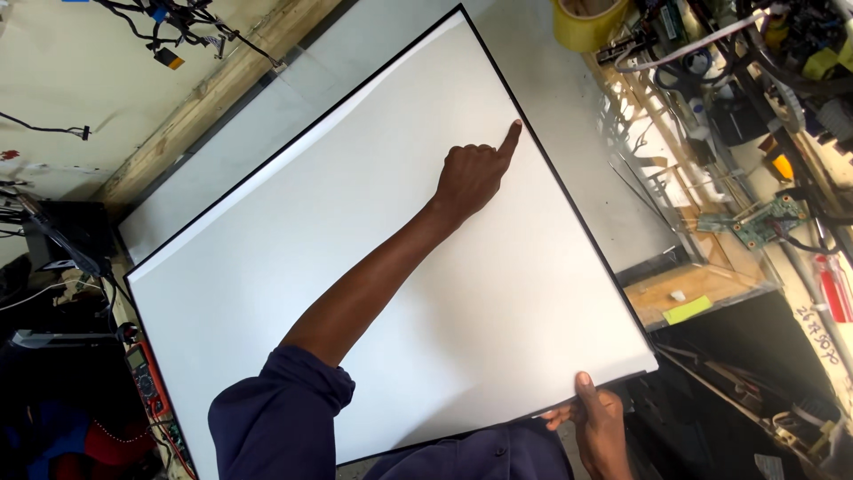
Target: Repairing and cleaning a TV backlight panel using a small tool and a cloth
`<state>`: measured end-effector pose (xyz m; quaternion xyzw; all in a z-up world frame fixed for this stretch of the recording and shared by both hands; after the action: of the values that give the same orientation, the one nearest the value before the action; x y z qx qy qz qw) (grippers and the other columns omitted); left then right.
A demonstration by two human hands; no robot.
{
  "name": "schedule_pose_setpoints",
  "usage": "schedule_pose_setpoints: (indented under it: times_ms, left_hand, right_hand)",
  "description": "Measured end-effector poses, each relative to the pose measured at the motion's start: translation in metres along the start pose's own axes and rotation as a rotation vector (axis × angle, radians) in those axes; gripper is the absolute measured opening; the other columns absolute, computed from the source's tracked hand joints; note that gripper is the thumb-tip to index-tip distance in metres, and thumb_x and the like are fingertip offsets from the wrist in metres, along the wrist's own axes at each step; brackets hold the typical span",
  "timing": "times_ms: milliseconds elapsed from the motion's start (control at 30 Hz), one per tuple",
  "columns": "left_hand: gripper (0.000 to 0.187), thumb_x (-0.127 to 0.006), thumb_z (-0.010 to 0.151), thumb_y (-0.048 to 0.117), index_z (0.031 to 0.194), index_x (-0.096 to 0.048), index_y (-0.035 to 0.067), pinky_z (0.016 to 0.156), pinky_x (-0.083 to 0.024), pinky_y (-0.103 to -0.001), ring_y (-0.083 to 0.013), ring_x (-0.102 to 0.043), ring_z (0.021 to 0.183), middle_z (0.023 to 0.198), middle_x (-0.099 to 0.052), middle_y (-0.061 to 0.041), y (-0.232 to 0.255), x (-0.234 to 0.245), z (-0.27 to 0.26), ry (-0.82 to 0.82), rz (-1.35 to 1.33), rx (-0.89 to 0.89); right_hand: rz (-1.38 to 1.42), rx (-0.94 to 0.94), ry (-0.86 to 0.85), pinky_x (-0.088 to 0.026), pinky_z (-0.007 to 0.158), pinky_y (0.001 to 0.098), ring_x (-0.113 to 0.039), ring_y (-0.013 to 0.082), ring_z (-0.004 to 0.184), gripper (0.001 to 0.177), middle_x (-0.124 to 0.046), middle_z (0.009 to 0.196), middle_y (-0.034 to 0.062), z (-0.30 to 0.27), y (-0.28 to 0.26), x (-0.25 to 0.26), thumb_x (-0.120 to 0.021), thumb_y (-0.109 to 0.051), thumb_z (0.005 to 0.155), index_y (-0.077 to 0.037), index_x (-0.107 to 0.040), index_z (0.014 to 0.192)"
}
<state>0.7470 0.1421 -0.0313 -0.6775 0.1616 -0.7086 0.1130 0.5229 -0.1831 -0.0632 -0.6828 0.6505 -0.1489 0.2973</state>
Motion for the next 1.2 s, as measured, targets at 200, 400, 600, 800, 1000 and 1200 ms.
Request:
schedule_pose_setpoints:
  times_ms: [200, 400, 600, 800, 1000, 1200]
  left_hand:
    - [0.094, -0.054, 0.065, -0.005, 0.154, -0.030, 0.015, 0.039, -0.016, -0.031, -0.0095, -0.029, 0.038, 0.046, -0.036, 0.007, -0.024, -0.020, 0.017, -0.084, -0.021, 0.094]
    - [0.084, -0.055, 0.074, 0.000, 0.153, -0.032, 0.017, 0.038, -0.017, -0.031, -0.0102, -0.029, 0.037, 0.045, -0.037, 0.007, -0.037, -0.024, 0.024, -0.081, -0.062, 0.159]
    - [0.070, -0.057, 0.086, 0.010, 0.152, -0.033, 0.017, 0.037, -0.020, -0.032, -0.0122, -0.030, 0.037, 0.047, -0.041, 0.004, -0.048, -0.019, 0.015, 0.026, -0.171, 0.211]
    - [0.063, -0.054, 0.089, 0.010, 0.150, -0.036, 0.011, 0.036, -0.030, -0.036, -0.0158, -0.045, 0.040, 0.052, -0.052, 0.002, -0.034, 0.007, -0.005, 0.091, -0.329, 0.206]
    - [0.038, -0.051, 0.087, 0.014, 0.124, -0.060, 0.014, 0.039, -0.041, -0.046, -0.0277, -0.063, 0.049, 0.058, -0.064, -0.001, 0.015, 0.079, -0.099, 0.079, -0.606, 0.180]
    - [0.025, -0.049, 0.093, 0.016, 0.111, -0.065, 0.017, 0.048, -0.041, -0.040, -0.0224, -0.059, 0.048, 0.053, -0.058, 0.000, 0.029, 0.115, -0.271, 0.026, -1.004, 0.449]
  right_hand:
    - [-0.037, -0.043, 0.044, -0.052, 0.053, 0.0510, -0.064, 0.0438, 0.039, 0.071, -0.055, 0.036, 0.0332, 0.003, 0.007, 0.005, -0.055, -0.037, 0.093, 0.013, -0.060, 0.043]
    - [-0.076, 0.017, 0.083, -0.049, 0.049, 0.0417, -0.058, 0.0372, 0.033, 0.073, -0.063, 0.046, 0.0348, 0.002, 0.006, 0.006, -0.053, -0.039, 0.094, 0.017, -0.062, 0.047]
    - [-0.419, 0.091, 0.197, -0.051, 0.063, 0.0335, -0.065, 0.0283, 0.044, 0.075, -0.065, 0.042, 0.0236, -0.009, -0.023, 0.001, -0.047, -0.037, 0.099, 0.011, -0.070, 0.046]
    - [-0.386, 0.157, 0.140, -0.052, 0.064, 0.0341, -0.064, 0.0272, 0.045, 0.076, -0.064, 0.042, 0.0206, -0.007, -0.023, -0.004, -0.043, -0.034, 0.101, 0.011, -0.066, 0.044]
    - [-0.400, 0.002, -0.022, -0.054, 0.055, 0.0321, -0.069, 0.0256, 0.050, 0.045, -0.073, 0.056, 0.0257, 0.006, 0.055, -0.005, -0.068, -0.023, 0.085, 0.012, -0.072, 0.058]
    - [-0.565, -0.095, -0.565, -0.043, 0.059, 0.0257, -0.059, 0.0138, 0.058, 0.027, -0.070, 0.058, 0.0082, -0.012, 0.122, -0.065, -0.076, -0.020, 0.081, 0.002, -0.078, 0.064]
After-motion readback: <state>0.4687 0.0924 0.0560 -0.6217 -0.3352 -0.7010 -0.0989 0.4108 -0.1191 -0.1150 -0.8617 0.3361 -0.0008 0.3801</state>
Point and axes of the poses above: each hand's wrist, its own z-axis towards the middle knuckle, its own x-axis out of the back of the hand, y = z × x, the point moved 9 cm from there along z, towards the middle knuckle
